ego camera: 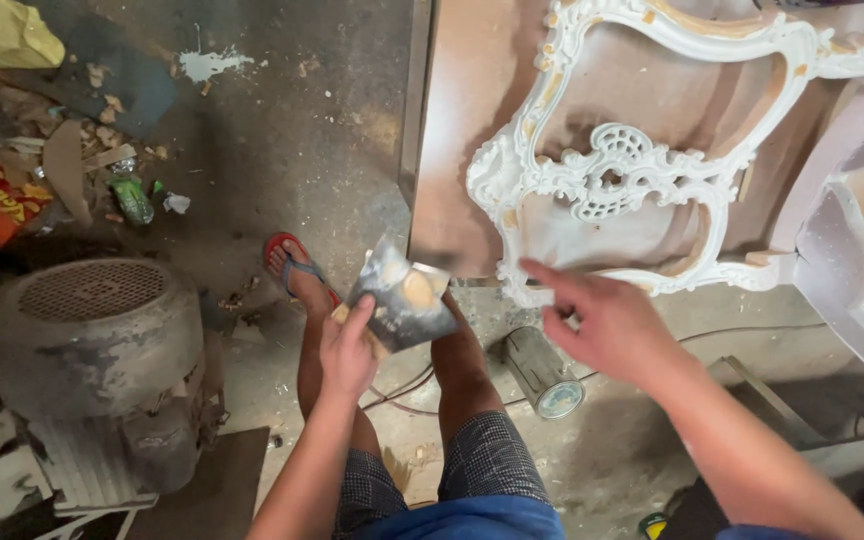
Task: Applying wood putty to the carvings of a furniture frame to fill gaps and imperfections using a putty knife.
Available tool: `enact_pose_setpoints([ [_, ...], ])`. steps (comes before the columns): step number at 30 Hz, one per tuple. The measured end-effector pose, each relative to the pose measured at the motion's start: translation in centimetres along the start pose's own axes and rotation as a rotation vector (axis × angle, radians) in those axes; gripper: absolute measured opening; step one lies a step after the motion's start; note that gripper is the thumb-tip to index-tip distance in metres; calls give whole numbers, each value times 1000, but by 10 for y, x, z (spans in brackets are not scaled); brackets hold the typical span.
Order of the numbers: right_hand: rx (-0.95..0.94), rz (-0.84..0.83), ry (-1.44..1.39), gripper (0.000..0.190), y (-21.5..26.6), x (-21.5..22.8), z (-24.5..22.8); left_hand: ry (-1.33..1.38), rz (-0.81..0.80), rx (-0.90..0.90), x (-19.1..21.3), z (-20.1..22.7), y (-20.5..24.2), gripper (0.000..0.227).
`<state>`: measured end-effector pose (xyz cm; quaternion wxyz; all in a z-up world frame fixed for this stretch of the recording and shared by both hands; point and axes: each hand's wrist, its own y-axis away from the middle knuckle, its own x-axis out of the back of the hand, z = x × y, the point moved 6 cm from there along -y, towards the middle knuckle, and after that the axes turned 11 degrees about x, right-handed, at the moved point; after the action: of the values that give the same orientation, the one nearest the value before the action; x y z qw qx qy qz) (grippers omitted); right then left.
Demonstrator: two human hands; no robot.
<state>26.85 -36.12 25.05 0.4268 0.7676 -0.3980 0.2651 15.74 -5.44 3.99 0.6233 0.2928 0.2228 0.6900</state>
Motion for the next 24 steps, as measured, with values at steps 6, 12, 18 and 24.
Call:
enact_pose_setpoints([
  [6, 117, -121, -124, 80, -17, -23, -40, 707, 0, 455, -37, 68, -20, 19],
  [12, 217, -105, 28, 86, -15, -38, -33, 653, 94, 574, -44, 77, -29, 37],
  [18, 267, -105, 120, 82, -18, -38, -33, 638, 3, 578, -65, 122, -14, 34],
  [24, 129, -158, -281, 80, -16, -27, -26, 660, -114, 538, -86, 102, -26, 25],
])
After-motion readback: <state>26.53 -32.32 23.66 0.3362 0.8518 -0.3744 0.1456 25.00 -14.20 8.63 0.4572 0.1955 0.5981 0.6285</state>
